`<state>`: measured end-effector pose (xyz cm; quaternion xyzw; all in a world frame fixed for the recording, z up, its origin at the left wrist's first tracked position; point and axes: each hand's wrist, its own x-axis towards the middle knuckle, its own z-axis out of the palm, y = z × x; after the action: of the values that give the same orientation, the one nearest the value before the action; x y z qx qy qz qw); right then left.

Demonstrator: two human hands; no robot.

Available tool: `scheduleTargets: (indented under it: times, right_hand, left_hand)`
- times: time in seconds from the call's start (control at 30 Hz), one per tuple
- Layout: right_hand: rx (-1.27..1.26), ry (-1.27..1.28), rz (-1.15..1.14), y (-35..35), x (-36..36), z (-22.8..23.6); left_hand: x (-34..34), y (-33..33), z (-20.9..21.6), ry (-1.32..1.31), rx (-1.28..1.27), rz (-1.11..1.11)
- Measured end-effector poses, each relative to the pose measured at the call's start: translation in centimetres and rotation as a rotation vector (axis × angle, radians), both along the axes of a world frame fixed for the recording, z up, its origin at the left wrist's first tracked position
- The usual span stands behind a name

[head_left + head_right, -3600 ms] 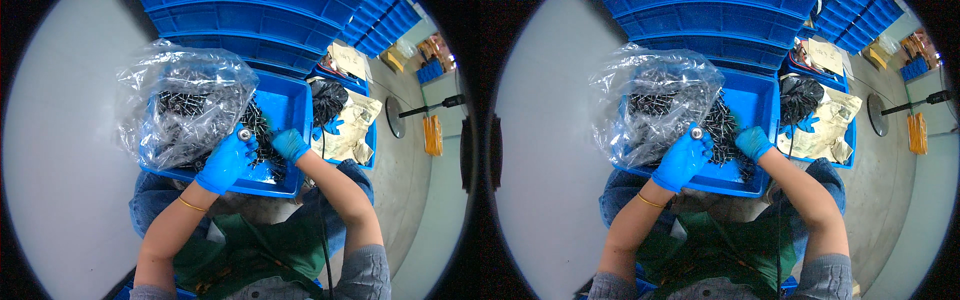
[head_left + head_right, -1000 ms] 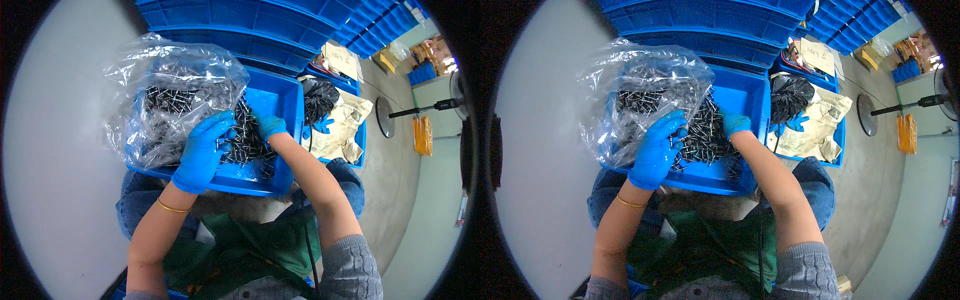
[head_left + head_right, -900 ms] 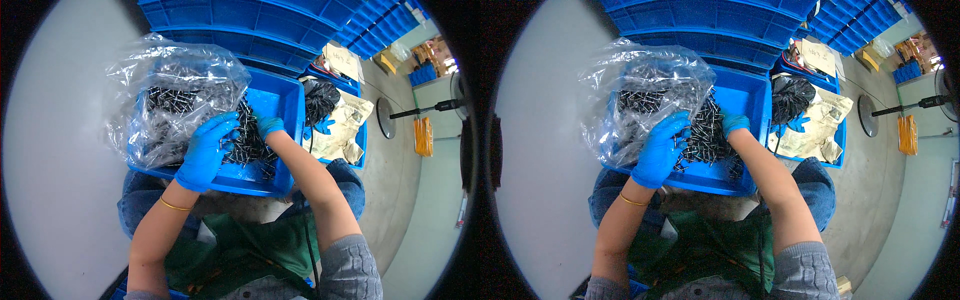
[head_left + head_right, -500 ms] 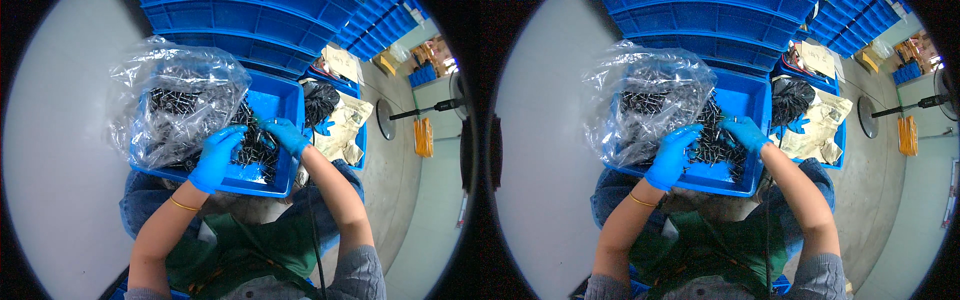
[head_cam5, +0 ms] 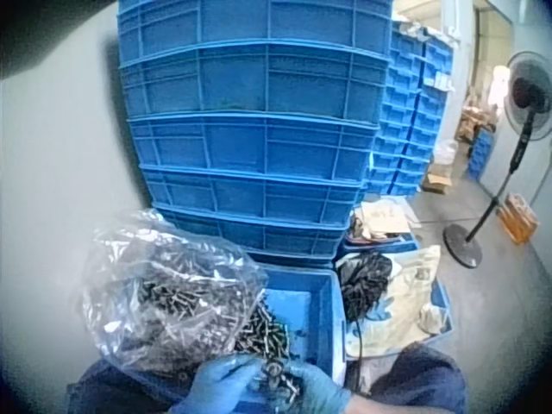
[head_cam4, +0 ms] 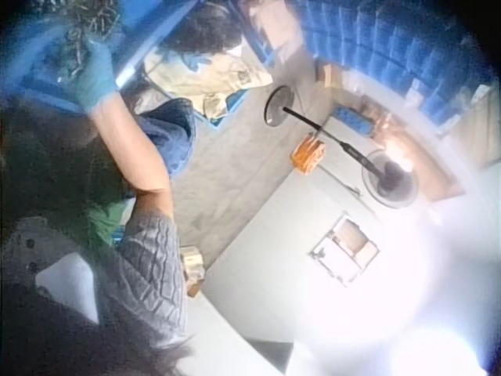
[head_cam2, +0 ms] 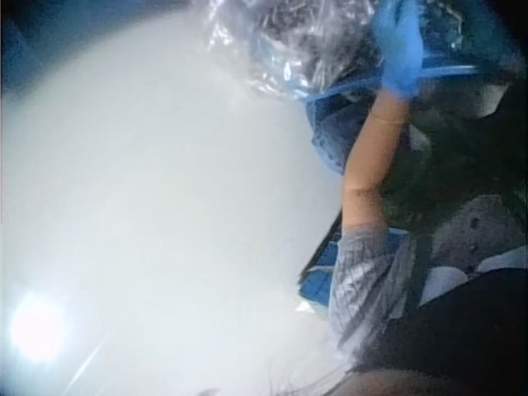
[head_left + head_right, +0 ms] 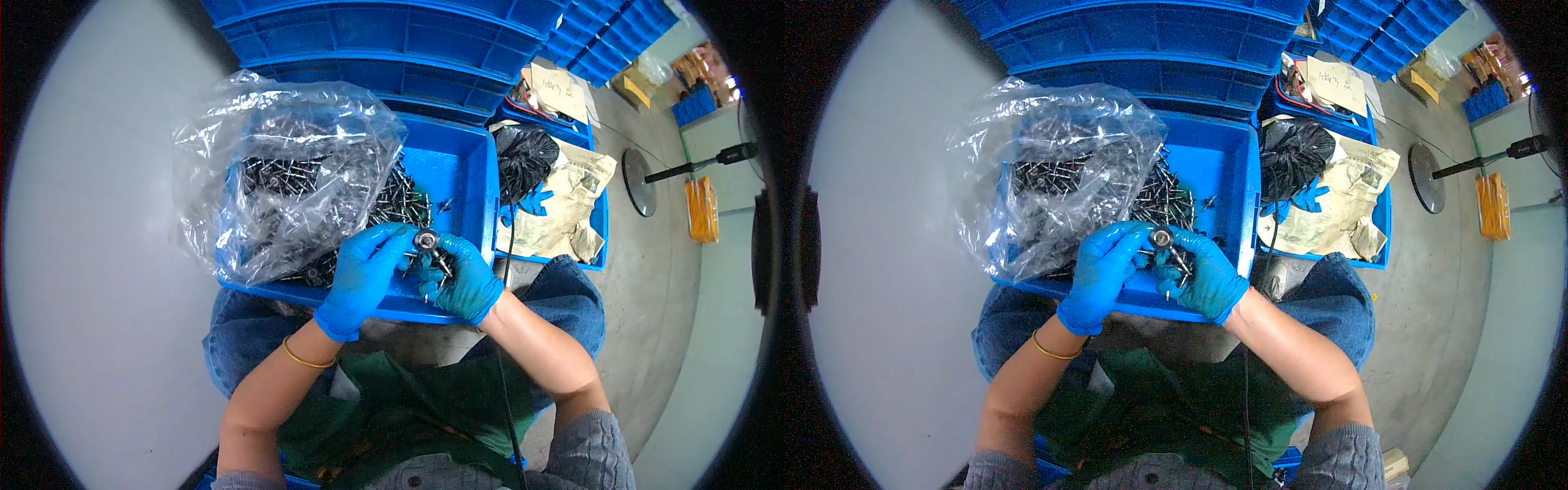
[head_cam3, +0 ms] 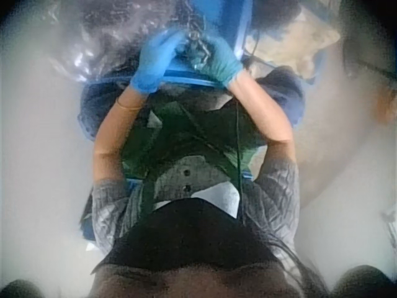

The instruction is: The person sits on the floor with a blue bin on their lap and repeatedly picks small metal parts from the bin. They use a handheld rotary tool to grind or deburr the parts one by one, then place them back into the bin. The process continues with multiple parts handled individually.

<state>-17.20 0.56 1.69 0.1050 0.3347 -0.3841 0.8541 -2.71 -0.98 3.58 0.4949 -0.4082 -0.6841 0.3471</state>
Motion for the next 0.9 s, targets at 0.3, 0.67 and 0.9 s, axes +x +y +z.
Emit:
scheduleTargets:
  times: [0.3, 0.67, 0.9]
  right_hand:
    - [-0.274, 0.361, -0.119, 0.1, 0.8, 0.7]
    - [-0.679, 0.533, -0.113, 0.0, 0.9, 1.1]
    - [-0.752, 0.763, 0.082, 0.0, 0.9, 2.8]
  left_hand:
    - [-0.3, 0.7, -0.1, -0.085, -0.174, 0.079]
    - [-0.3, 0.7, -2.7, 0.402, 0.142, 0.118]
    - [0.0, 0.8, -1.1, 0.673, 0.375, 0.069]
